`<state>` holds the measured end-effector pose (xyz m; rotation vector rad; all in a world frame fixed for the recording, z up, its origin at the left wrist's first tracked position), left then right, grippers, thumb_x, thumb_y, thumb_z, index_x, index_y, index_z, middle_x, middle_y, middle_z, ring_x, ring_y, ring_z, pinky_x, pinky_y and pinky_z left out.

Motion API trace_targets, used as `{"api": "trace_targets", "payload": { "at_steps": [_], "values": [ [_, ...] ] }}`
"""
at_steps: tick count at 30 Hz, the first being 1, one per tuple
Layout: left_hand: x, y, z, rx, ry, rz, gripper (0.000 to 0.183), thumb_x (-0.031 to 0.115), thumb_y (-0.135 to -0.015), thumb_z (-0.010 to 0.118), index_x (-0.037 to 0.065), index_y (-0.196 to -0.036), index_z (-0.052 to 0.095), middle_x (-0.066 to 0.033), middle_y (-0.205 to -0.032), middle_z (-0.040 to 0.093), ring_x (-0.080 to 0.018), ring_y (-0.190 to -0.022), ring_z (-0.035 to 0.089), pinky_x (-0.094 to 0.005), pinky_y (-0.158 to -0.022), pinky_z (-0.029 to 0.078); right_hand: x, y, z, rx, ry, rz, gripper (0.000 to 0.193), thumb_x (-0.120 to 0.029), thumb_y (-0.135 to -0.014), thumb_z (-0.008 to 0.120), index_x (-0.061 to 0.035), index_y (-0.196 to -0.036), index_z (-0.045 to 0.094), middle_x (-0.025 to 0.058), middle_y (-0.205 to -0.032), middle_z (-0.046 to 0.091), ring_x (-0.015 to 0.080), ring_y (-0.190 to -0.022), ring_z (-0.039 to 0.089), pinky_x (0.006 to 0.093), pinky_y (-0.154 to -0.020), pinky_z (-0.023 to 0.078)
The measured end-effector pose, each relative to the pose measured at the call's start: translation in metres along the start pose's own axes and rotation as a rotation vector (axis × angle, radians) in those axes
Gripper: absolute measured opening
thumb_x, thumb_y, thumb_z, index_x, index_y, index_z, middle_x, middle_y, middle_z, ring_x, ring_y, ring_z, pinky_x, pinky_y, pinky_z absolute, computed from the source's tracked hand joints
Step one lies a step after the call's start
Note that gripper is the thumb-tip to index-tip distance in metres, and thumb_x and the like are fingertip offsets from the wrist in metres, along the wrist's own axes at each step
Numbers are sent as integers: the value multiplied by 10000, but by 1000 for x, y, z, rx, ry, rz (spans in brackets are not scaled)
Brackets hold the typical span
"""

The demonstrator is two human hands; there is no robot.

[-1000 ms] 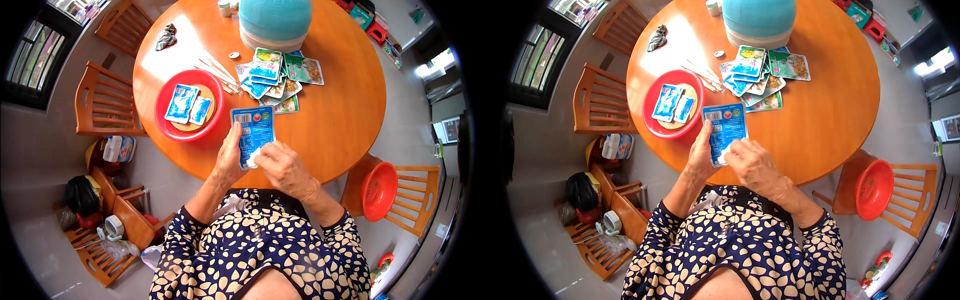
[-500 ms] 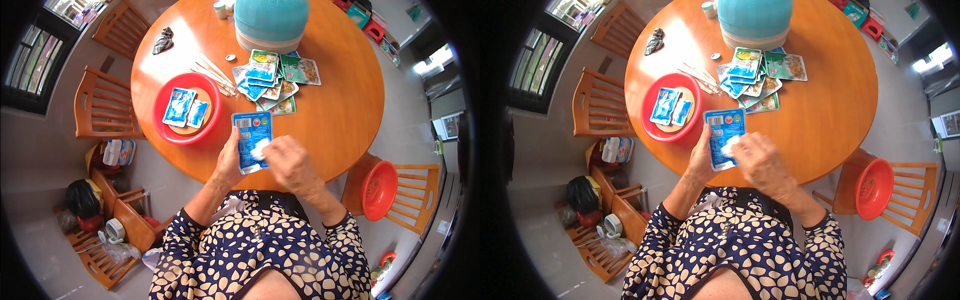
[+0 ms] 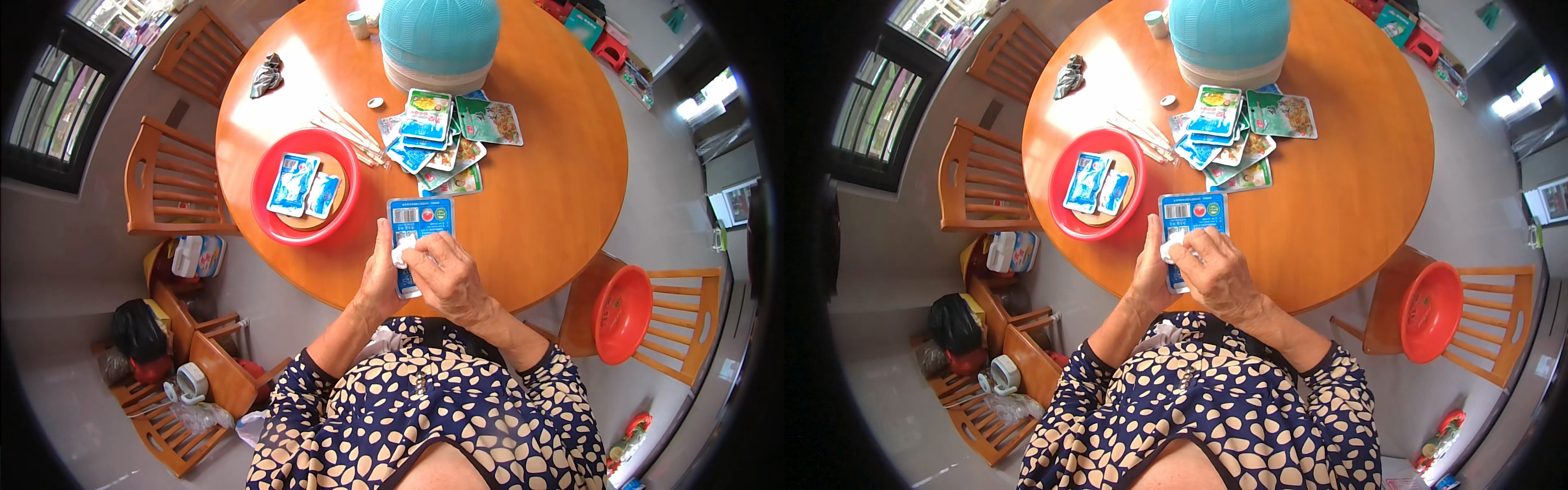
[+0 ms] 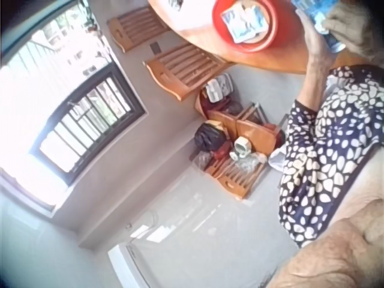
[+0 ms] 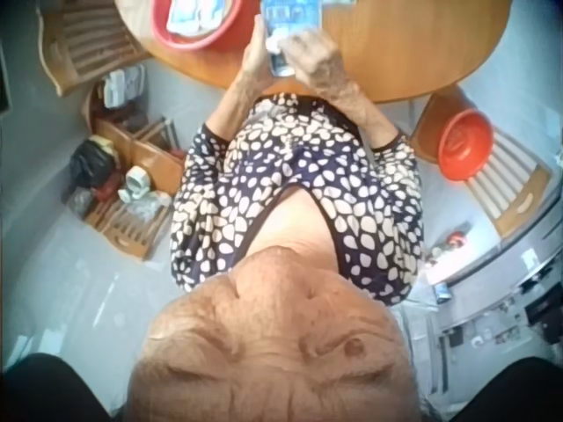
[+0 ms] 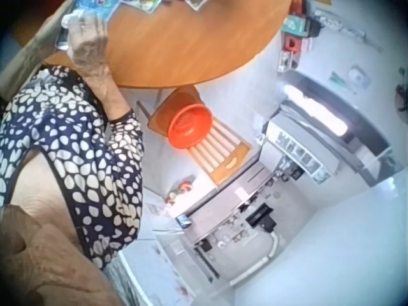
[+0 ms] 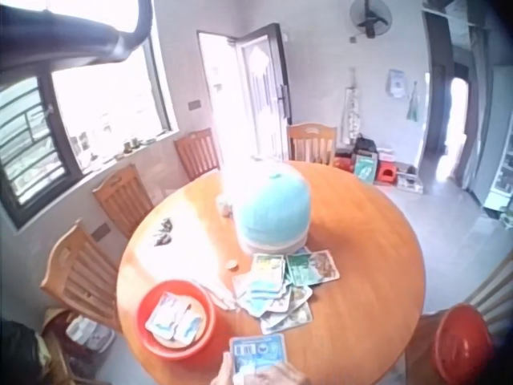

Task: The person wipes the surface of small, sealed packets with a white tissue. They handle the packets one by one, wiping both sides before placing them into a red plastic bowl. The task involves repetitive wiping and sorting of the packets.

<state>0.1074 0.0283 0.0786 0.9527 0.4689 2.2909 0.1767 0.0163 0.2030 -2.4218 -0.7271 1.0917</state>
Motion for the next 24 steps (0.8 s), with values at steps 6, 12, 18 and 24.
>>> {"api": "trace_targets", "payload": {
  "at_steps": [6, 12, 18, 24],
  "values": [
    [-8, -2, 5, -52, -3, -5, 521, 520, -1009, 433, 121, -1342, 478, -65, -1197, 629, -191, -1026, 669, -378, -866, 580, 41, -16, -4, 132, 99, 100, 220, 55, -758, 664, -39, -955, 640, 102, -890, 573, 306, -844, 602, 406, -734, 508],
    [10, 1, -1, 12, -7, 129, 360, 294, -1015, 520, 101, -1314, 462, -53, -1117, 622, -162, -953, 669, -338, -810, 594, 78, -8, -25, 249, 218, 236, 171, 23, -771, 672, -38, -927, 639, 97, -870, 560, 298, -845, 591, 417, -750, 490],
    [24, -11, -21, 173, -132, 287, 241, 272, -1014, 532, 94, -1177, 520, -22, -993, 622, -82, -833, 619, -267, -707, 553, 41, -12, 4, 41, 105, 123, 151, 16, -778, 674, -51, -909, 641, 88, -849, 555, 279, -815, 582, 392, -713, 463],
    [82, -17, -60, 274, -171, 512, 236, 227, -1022, 530, 50, -1177, 552, -12, -934, 649, -67, -752, 625, -232, -689, 548, 47, 3, 20, -126, -113, 179, 130, 12, -773, 659, -52, -883, 637, 98, -846, 570, 288, -824, 590, 405, -736, 453]
  ]
}}
Point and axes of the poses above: each hand's wrist, its own y-axis away from the middle knuckle, its own z-axis out of the palm, x = y × z, the point moved 10 cm from there along -y, towards the middle knuckle
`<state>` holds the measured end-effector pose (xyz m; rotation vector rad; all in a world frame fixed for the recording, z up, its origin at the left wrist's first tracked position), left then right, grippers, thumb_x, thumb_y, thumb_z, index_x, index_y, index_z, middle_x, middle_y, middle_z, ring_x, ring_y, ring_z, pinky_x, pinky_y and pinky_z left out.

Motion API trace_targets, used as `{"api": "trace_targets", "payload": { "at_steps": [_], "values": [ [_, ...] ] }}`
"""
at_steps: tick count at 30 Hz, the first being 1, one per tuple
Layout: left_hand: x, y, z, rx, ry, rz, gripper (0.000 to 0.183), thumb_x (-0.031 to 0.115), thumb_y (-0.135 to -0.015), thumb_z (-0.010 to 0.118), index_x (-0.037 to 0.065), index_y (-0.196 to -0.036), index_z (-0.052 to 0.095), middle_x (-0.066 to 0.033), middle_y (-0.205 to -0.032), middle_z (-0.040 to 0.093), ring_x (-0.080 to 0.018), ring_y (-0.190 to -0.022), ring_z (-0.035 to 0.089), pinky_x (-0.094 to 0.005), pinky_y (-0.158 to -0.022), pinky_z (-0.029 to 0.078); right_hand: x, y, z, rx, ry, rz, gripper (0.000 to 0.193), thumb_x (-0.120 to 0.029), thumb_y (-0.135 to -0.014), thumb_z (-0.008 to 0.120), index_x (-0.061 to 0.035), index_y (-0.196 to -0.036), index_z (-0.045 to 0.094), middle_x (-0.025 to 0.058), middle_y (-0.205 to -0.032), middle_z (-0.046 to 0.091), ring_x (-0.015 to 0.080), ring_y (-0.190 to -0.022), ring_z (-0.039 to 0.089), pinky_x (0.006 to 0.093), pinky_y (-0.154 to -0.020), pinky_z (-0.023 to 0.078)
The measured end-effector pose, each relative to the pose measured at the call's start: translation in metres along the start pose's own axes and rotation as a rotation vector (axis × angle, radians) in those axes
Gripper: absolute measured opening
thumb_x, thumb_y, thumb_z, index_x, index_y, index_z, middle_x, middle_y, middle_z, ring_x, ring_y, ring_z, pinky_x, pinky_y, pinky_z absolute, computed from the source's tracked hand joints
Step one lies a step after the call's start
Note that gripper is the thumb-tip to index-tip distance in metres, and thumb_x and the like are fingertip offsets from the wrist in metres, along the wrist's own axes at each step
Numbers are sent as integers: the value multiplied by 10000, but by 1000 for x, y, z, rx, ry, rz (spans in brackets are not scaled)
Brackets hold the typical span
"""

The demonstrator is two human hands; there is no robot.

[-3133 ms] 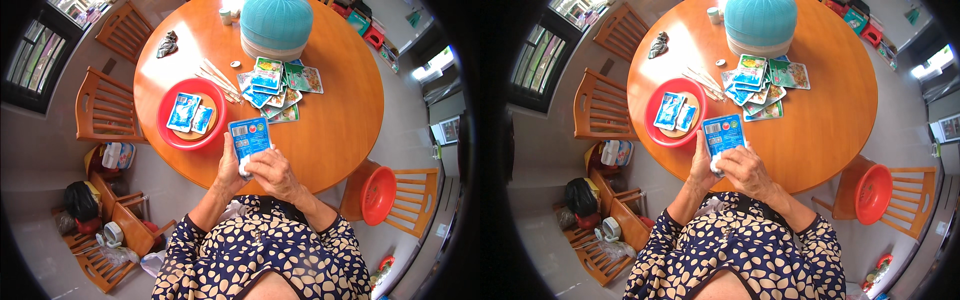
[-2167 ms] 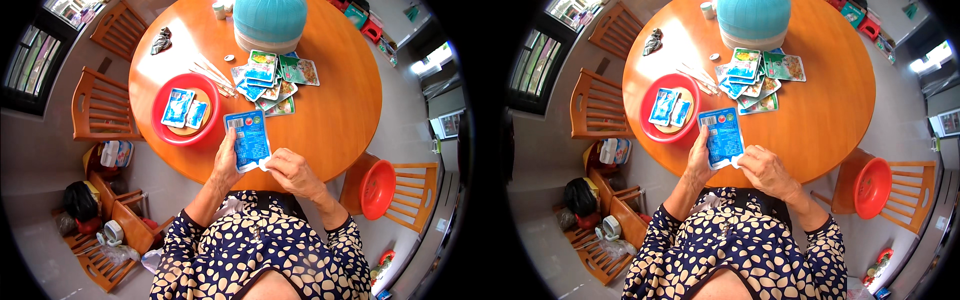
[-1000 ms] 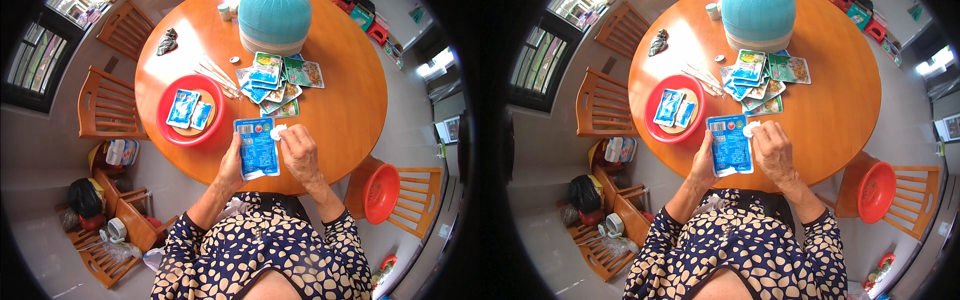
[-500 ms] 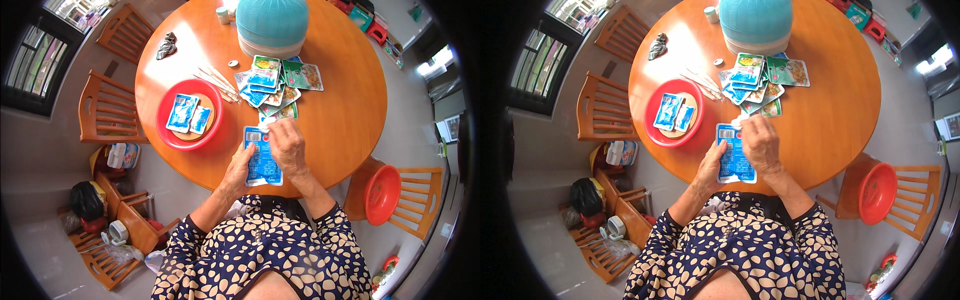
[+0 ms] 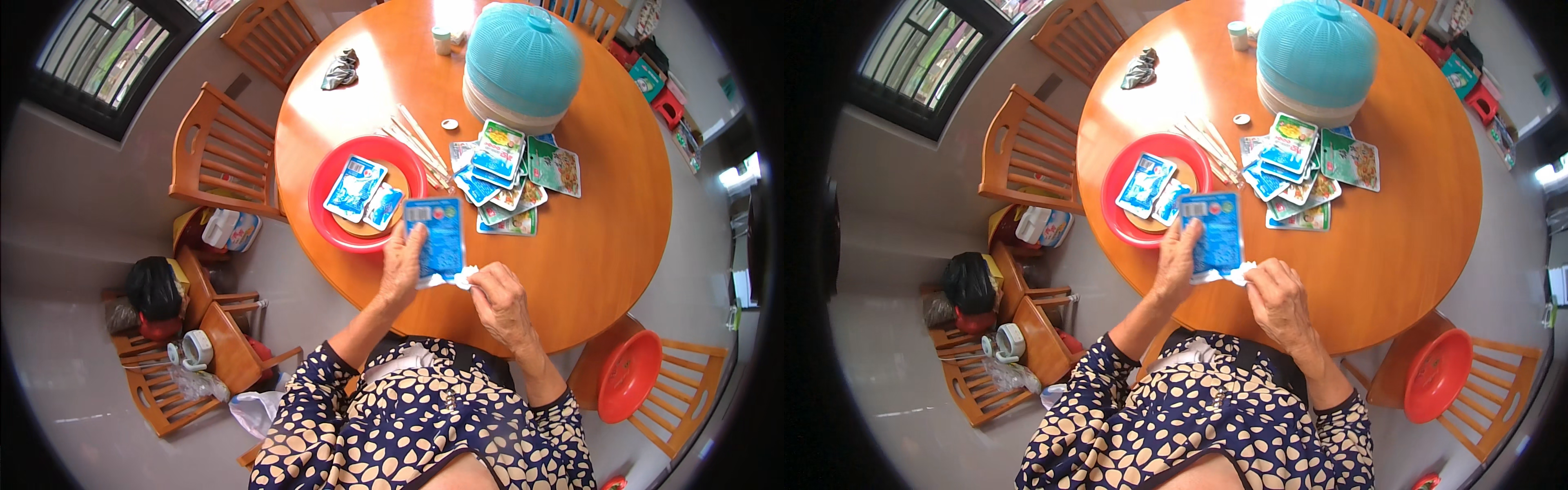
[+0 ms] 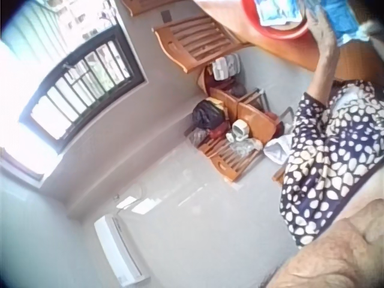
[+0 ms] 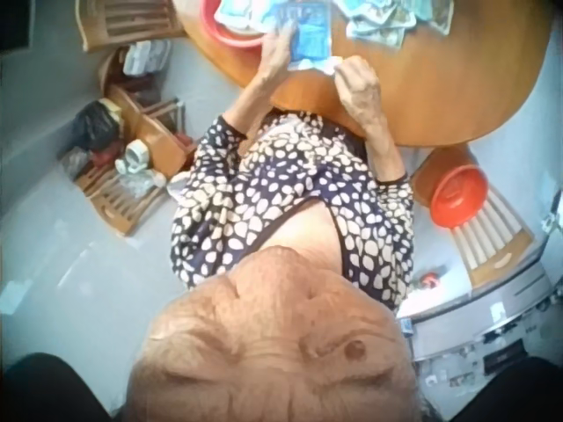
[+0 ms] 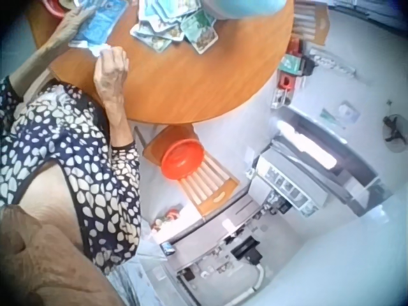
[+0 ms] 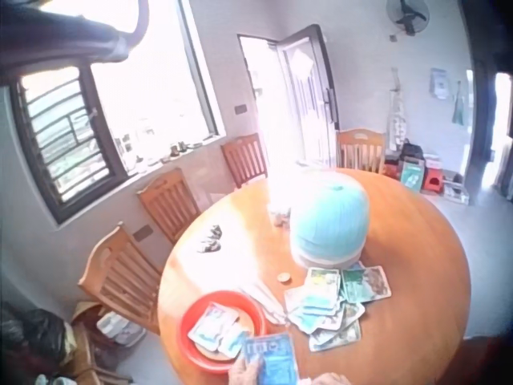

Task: The person wipes the surface of small, sealed packets with a white tissue. They handle the packets one by one, wiping both sides before placing them into a red plastic bowl. The task involves repetitive wiping and sorting of the packets.

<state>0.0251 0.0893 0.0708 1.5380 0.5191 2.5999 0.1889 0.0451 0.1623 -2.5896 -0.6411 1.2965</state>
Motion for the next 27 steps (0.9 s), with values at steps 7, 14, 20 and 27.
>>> {"api": "trace_targets", "payload": {
  "at_steps": [7, 14, 20, 27],
  "values": [
    [93, -60, -69, 241, -486, 451, 328, 175, -939, 680, 14, -1168, 510, -78, -944, 676, -94, -816, 625, -246, -723, 531, 25, 7, 4, 6, -111, 175, 177, 92, -767, 636, -19, -904, 630, 137, -866, 590, 329, -805, 612, 398, -697, 494],
    [75, -115, -103, 318, -632, 426, 368, 116, -913, 685, 42, -1211, 482, -85, -833, 703, -111, -736, 647, -266, -645, 507, 42, 10, 8, -3, -108, 246, 175, 81, -774, 639, -19, -917, 636, 142, -877, 594, 331, -807, 620, 395, -693, 503],
    [65, -135, -115, 366, -937, 614, 493, 155, -843, 753, 23, -1246, 500, -183, -1024, 650, -258, -948, 655, -373, -810, 515, 57, 8, 13, 13, -118, 289, 176, 70, -771, 642, -26, -919, 641, 134, -885, 599, 330, -822, 623, 400, -703, 505],
    [102, -104, -34, 479, -1392, 842, 792, 200, -734, 833, 56, -1399, 427, -194, -1254, 447, -338, -1200, 426, -460, -1024, 316, 72, 3, 21, -3, -128, 327, 151, 46, -789, 643, -30, -919, 626, 121, -882, 598, 321, -850, 620, 404, -721, 512]
  ]
}}
Point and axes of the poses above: each hand's wrist, its own y-axis away from the middle knuckle, its own z-axis out of the palm, x = y × z, the point moved 10 cm from there along -y, towards the middle knuckle
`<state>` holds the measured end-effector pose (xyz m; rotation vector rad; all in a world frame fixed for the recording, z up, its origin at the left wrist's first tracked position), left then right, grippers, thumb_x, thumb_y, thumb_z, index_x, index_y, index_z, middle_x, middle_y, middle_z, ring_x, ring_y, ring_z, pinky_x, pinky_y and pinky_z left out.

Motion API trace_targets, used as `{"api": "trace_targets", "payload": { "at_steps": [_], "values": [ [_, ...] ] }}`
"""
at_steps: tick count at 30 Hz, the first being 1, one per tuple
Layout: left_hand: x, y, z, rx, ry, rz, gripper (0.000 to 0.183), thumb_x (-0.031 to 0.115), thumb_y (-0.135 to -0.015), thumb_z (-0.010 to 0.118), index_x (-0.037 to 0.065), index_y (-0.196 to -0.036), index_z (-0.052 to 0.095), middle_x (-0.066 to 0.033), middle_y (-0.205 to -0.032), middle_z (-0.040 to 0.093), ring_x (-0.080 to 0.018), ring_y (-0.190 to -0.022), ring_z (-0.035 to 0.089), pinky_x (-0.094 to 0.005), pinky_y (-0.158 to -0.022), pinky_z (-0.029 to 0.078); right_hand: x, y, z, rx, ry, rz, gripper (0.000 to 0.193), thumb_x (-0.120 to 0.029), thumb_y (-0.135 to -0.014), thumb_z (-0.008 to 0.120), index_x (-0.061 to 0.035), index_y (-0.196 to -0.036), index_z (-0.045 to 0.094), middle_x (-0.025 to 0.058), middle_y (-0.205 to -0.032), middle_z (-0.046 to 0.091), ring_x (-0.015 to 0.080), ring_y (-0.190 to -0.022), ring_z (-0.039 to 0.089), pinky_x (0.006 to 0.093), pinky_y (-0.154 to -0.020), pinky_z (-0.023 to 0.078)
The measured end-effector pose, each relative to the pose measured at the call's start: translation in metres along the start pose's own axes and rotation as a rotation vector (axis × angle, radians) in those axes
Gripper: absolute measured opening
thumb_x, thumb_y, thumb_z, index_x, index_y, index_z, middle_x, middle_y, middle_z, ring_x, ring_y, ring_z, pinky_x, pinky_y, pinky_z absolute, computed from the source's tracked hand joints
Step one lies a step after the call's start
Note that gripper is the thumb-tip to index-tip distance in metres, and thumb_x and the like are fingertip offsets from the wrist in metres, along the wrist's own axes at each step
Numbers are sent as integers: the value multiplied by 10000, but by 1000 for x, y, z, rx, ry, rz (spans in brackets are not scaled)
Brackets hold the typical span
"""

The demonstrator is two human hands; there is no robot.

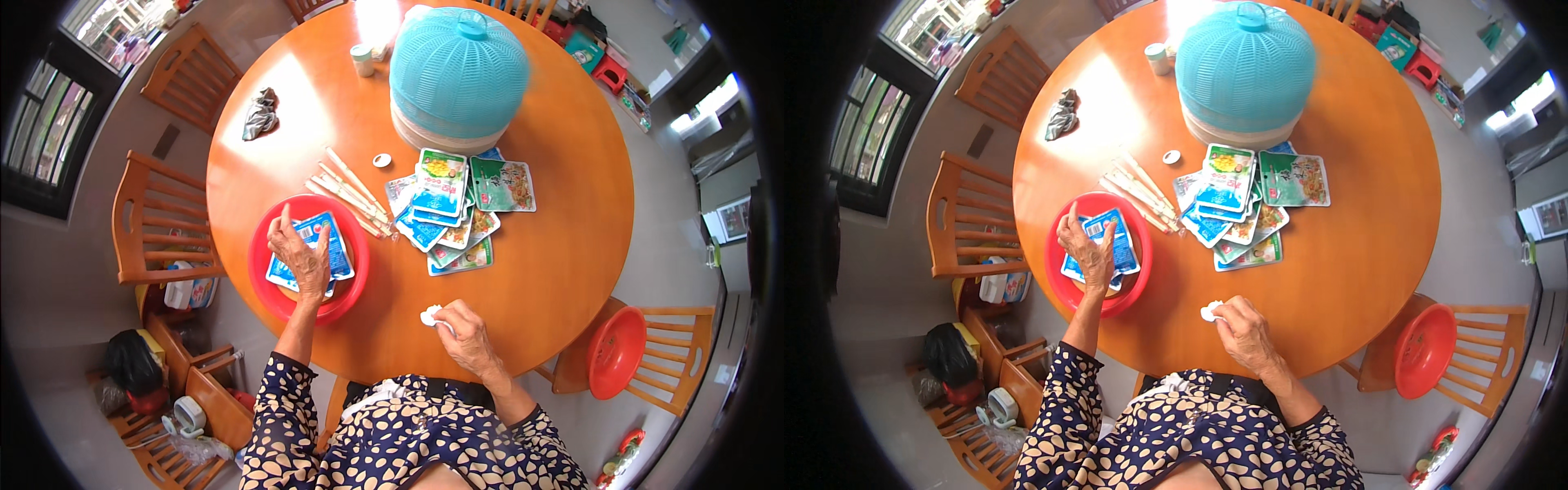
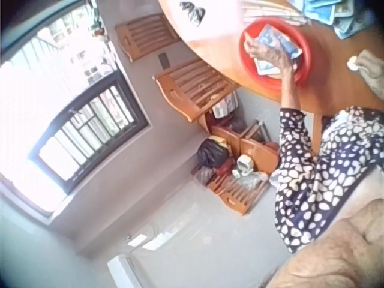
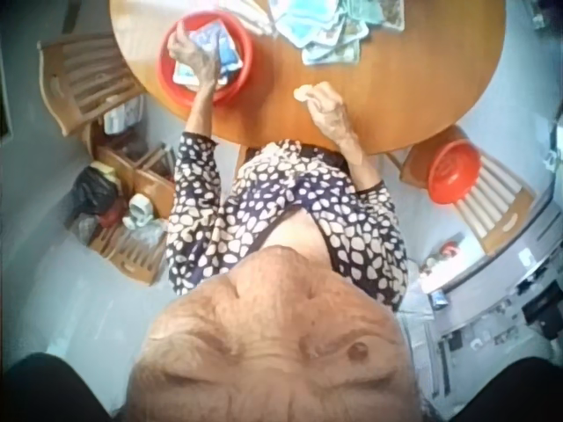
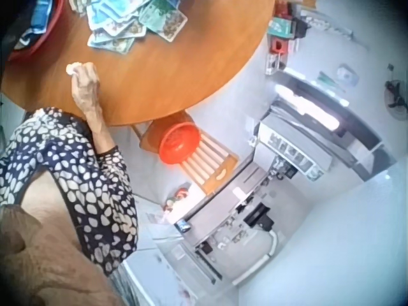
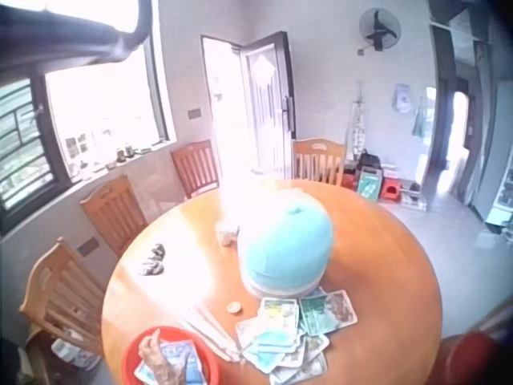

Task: The person wipes the surface of small, sealed packets with a white tissue. They handle the packets one by one, wiping both sides before placing them into a red plastic bowl. The task involves repetitive wiping and sorting of the packets.

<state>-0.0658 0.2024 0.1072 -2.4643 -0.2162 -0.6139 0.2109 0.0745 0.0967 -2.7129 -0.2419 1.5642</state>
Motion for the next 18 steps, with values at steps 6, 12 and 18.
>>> {"api": "trace_targets", "payload": {
  "at_steps": [6, 12, 18],
  "values": [
    [92, -7, 63, -207, 254, 199, 583, 170, -738, 811, 72, -1252, 551, -126, -1099, 608, -321, -1064, 532, -441, -915, 401, 3, -5, -7, 40, 12, -27, 135, 50, -801, 655, -11, -920, 635, 130, -894, 611, 315, -813, 642, 375, -696, 522],
    [127, 1, 158, -488, 213, 46, 807, 363, -682, 848, -45, -1285, 501, -206, -1062, 617, -341, -1022, 558, -452, -902, 443, 16, 1, -17, 90, -23, 19, 163, 62, -790, 642, -18, -931, 627, 136, -900, 599, 334, -838, 623, 403, -716, 517],
    [114, 7, 168, -592, 364, -102, 679, 283, -647, 871, -48, -1154, 564, -166, -941, 652, -263, -837, 639, -379, -757, 524, 33, 10, -30, 143, -36, 70, 170, 68, -792, 635, -18, -939, 629, 146, -903, 601, 341, -832, 631, 401, -711, 521]
  ]
}}
Point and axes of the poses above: each hand's wrist, its own y-axis away from the middle knuckle, its own z-axis out of the palm, x = y × z, the point moved 10 cm from there along -y, towards the middle knuckle
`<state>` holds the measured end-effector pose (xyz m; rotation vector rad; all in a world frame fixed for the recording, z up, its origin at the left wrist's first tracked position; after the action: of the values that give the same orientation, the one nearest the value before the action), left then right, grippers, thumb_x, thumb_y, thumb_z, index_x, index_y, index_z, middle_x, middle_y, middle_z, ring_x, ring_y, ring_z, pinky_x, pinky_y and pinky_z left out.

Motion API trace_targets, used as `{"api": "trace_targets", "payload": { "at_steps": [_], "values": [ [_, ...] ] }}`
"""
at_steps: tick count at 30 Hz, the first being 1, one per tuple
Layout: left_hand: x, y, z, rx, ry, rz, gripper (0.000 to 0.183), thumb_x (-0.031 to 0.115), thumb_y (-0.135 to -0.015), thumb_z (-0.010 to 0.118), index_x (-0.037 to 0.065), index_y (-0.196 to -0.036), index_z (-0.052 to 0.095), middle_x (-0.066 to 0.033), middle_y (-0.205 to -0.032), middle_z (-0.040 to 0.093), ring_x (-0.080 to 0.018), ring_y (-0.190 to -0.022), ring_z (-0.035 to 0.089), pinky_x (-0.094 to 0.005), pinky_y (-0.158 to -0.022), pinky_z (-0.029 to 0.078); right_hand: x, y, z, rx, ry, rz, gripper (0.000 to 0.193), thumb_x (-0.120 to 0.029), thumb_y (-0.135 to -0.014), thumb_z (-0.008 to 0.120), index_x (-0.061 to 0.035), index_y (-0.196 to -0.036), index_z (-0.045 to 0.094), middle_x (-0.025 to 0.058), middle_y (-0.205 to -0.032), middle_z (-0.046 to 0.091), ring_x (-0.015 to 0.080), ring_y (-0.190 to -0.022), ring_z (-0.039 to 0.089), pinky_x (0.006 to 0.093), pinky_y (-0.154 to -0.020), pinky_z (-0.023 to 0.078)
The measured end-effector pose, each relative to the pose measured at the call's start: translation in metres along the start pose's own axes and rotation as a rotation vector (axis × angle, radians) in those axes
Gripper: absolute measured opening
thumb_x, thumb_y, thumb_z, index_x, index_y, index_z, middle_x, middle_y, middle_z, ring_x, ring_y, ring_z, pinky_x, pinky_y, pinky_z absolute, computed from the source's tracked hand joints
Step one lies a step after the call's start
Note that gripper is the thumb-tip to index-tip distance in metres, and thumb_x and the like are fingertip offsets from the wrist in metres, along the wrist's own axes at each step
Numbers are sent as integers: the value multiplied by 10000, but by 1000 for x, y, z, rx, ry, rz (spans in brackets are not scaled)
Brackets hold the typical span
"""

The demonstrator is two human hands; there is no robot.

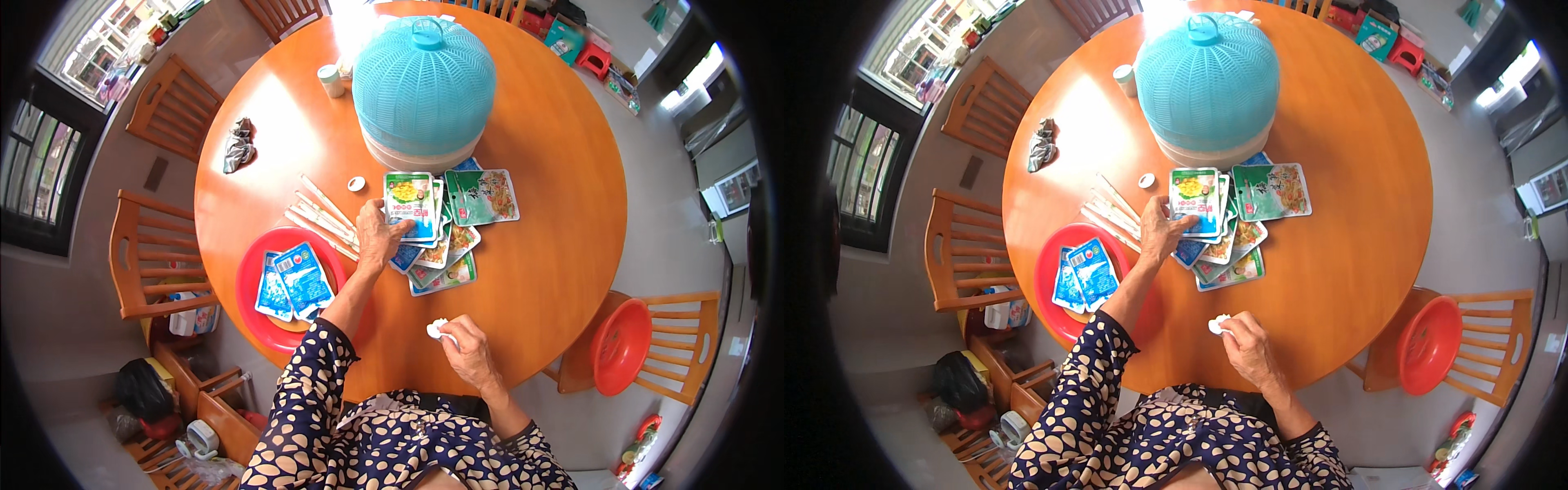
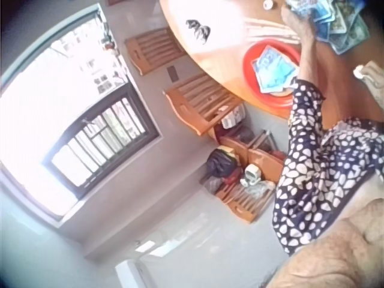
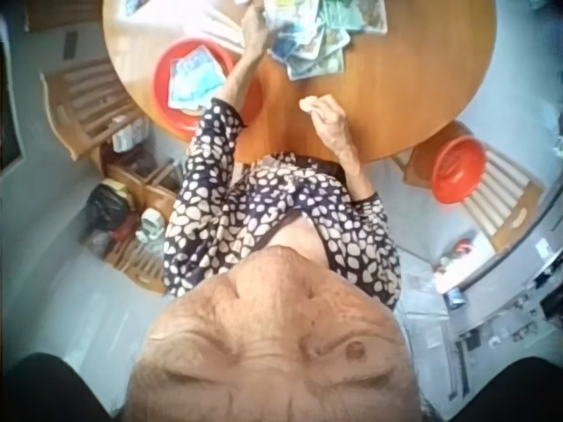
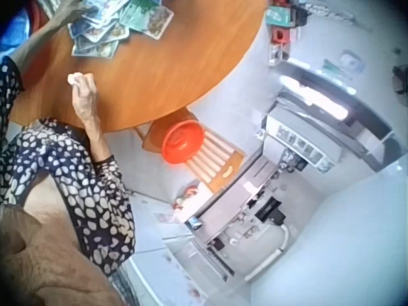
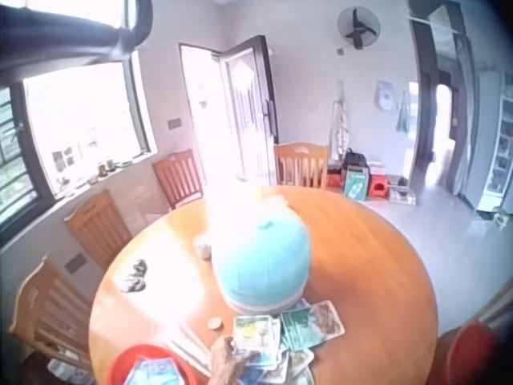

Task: The person wipes the surface of small, sealed packets with a white tissue. They handle the packets one by one, wiping both sides before placing them into a red plastic bowl. The task involves repetitive wiping and sorting of the packets.

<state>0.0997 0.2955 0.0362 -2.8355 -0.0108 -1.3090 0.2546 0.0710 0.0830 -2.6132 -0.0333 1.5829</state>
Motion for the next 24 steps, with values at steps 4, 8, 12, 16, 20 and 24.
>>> {"api": "trace_targets", "payload": {
  "at_steps": [4, 8, 12, 16, 20, 24],
  "values": [
    [-17, 18, 2, -79, 502, -97, 383, 150, -738, 773, -8, -1023, 571, -97, -874, 662, -182, -779, 643, -322, -712, 529, -3, -2, -7, 24, 15, -2, 173, 74, -787, 634, -21, -931, 629, 147, -903, 601, 344, -830, 633, 395, -700, 519],
    [-11, 60, 0, -225, 1024, -287, 331, 8, -780, 663, 24, -1087, 542, -82, -971, 669, -165, -859, 657, -301, -771, 541, -4, -8, -27, 179, 26, -20, 168, 78, -782, 652, -8, -926, 643, 134, -908, 612, 295, -815, 648, 348, -701, 522],
    [14, 124, 3, -403, 1427, -430, 497, -64, -817, 582, 51, -1282, 450, -115, -1191, 618, -234, -1080, 636, -383, -925, 542, -43, -20, -48, 347, 55, -135, 219, 108, -772, 650, -5, -959, 656, 121, -912, 601, 282, -819, 627, 357, -707, 518],
    [31, 178, 9, -475, 1618, -542, 526, -71, -844, 576, 66, -1331, 432, -115, -1243, 591, -241, -1129, 616, -388, -990, 511, -87, -13, -20, 234, 221, -400, 264, 74, -736, 692, -25, -980, 668, 89, -901, 592, 274, -814, 594, 395, -707, 491],
    [31, 210, 1, -511, 1617, -533, 588, -76, -826, 606, 59, -1366, 414, -127, -1266, 590, -246, -1156, 606, -408, -1005, 500, -88, -7, -26, 271, 244, -419, 240, 61, -737, 686, -33, -957, 660, 76, -867, 584, 270, -793, 586, 394, -685, 476],
    [39, 229, -4, -551, 1624, -546, 592, -86, -829, 614, 74, -1363, 417, -112, -1264, 595, -246, -1156, 607, -411, -1001, 505, -87, -14, -35, 305, 220, -416, 230, 65, -748, 670, -38, -953, 656, 80, -864, 576, 275, -805, 590, 396, -710, 490]
  ]
}}
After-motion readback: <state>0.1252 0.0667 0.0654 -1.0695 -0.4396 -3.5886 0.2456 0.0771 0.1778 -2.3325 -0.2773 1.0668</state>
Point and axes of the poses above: each hand's wrist, its own y-axis away from the middle knuckle, its own z-axis out of the palm, x = y × z, the point moved 10 cm from there along -y, towards the middle knuckle
